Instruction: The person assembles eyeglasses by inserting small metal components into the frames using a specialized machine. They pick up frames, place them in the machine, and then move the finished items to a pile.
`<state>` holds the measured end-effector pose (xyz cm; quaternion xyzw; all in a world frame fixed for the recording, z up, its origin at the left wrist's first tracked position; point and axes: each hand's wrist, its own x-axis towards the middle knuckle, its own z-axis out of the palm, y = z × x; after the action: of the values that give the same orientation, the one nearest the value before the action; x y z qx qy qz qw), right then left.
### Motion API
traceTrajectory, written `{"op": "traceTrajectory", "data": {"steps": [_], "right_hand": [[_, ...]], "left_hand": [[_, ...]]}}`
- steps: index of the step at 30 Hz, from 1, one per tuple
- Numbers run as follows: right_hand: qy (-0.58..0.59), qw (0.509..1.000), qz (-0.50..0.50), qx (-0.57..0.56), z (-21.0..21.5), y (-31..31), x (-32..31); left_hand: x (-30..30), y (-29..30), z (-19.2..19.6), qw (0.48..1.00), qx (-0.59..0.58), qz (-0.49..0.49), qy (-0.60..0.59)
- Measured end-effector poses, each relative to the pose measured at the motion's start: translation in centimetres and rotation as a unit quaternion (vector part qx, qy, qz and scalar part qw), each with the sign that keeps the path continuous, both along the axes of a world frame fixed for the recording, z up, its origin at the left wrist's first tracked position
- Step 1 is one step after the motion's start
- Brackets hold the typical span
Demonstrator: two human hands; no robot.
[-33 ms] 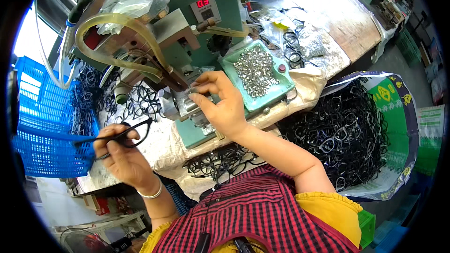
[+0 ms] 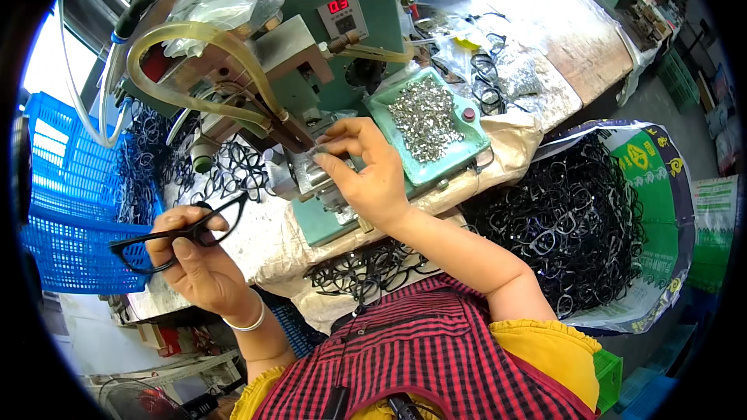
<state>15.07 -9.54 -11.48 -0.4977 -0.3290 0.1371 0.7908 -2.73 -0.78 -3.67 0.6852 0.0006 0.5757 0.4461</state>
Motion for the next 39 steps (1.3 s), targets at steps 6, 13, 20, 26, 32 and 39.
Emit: {"op": "traceTrajectory", "data": {"steps": [6,13,20,26,32,39], "right_hand": [[0.06,0.995,0.077,0.011,0.7,0.4,-0.6],[0.063,0.995,0.073,-0.002,2.5,-0.6,-1.1],[-0.327,0.858,-0.182,-0.351,-2.5,-8.1,8.4],[-0.417,0.841,-0.288,-0.19,-4.5,-6.6,13.5],[-0.415,0.853,-0.167,-0.268,-5.4,-6.1,12.9],[-0.498,0.792,-0.14,-0.323,-6.7,-3.9,14.8]], "left_hand": [[2.5,2.3,-0.1,0.996,-0.005,0.089,0.005],[2.7,1.9,0.4,0.997,0.04,0.058,0.033],[3.2,-0.9,-3.3,0.917,0.321,0.009,0.237],[4.5,-2.0,-3.4,0.911,0.321,0.025,0.259],[4.7,-1.7,-3.2,0.911,0.31,0.026,0.269],[3.1,-3.0,-6.2,0.911,0.303,0.06,0.274]]}}
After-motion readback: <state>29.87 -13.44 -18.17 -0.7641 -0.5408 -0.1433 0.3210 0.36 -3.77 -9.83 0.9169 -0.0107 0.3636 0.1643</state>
